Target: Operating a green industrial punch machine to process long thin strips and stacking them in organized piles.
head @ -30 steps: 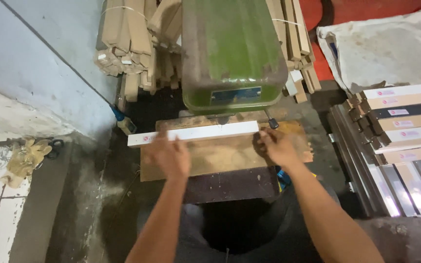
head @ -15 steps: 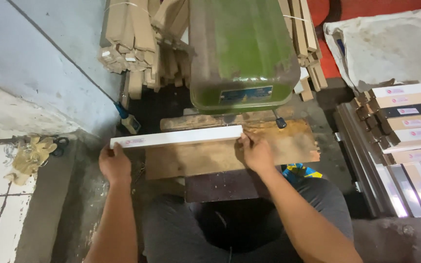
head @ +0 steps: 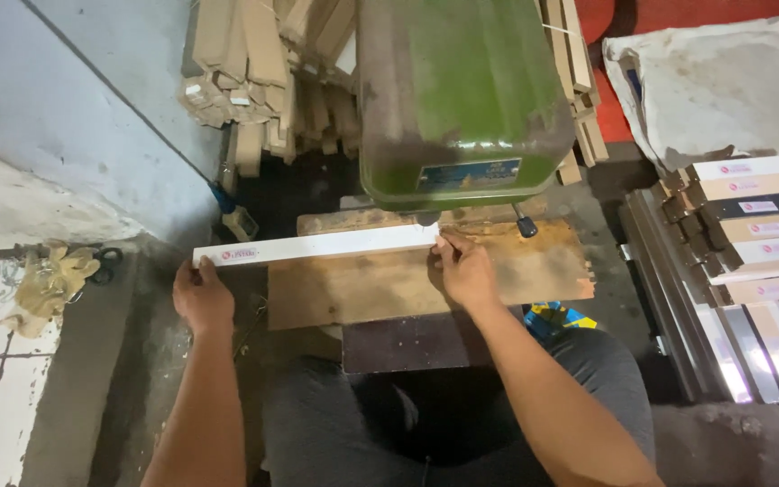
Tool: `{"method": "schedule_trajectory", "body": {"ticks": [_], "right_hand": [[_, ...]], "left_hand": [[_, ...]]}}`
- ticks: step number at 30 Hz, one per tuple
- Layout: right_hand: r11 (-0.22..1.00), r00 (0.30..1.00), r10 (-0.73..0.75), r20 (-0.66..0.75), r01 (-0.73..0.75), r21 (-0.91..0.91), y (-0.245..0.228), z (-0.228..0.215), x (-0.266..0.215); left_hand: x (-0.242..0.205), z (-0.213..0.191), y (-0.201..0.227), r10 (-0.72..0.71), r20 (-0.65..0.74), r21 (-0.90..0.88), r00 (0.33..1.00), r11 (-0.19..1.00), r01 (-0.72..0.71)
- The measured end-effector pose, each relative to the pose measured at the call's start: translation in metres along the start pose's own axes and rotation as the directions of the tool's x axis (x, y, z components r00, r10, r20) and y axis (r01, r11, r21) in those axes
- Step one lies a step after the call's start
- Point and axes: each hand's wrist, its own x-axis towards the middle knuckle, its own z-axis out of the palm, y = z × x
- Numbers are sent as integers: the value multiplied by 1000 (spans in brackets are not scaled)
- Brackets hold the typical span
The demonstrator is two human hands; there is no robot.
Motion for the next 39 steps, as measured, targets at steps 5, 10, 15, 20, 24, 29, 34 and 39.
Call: {"method": "schedule_trajectory", "body": {"ticks": [5,10,15,20,24,29,34,39], "right_hand": [[998,1000,18,22,-19,64,17,3,9],[998,999,35,25,-34,-44,-17,-31,-24],[989,990,92,-107,-103,-105,-29,-89,-49],[991,989,-39,-143,57,122,-48,-143,-62],[994,994,-98,-56,95,-50,-56,-155,-62],[970,997,-72,9,72,-232,-36,-126,-16],[985,988,-145,56,150,-83,-59,-97,19],[967,970,-243,20,241,82,-111,-98,74]], "left_hand": [[19,34,-22,100,-205,253,974,967,-46],[-83,24,110,205,19,364,979,910,-197],[-135,111,80,690,188,176,699,676,-715],[-168,135,83,691,372,133,620,621,-772],[-172,139,78,728,304,99,615,617,-780],[-171,131,84,677,394,121,621,632,-766],[-172,129,89,703,324,135,633,628,-766],[-168,135,83,714,323,125,621,618,-776]]}}
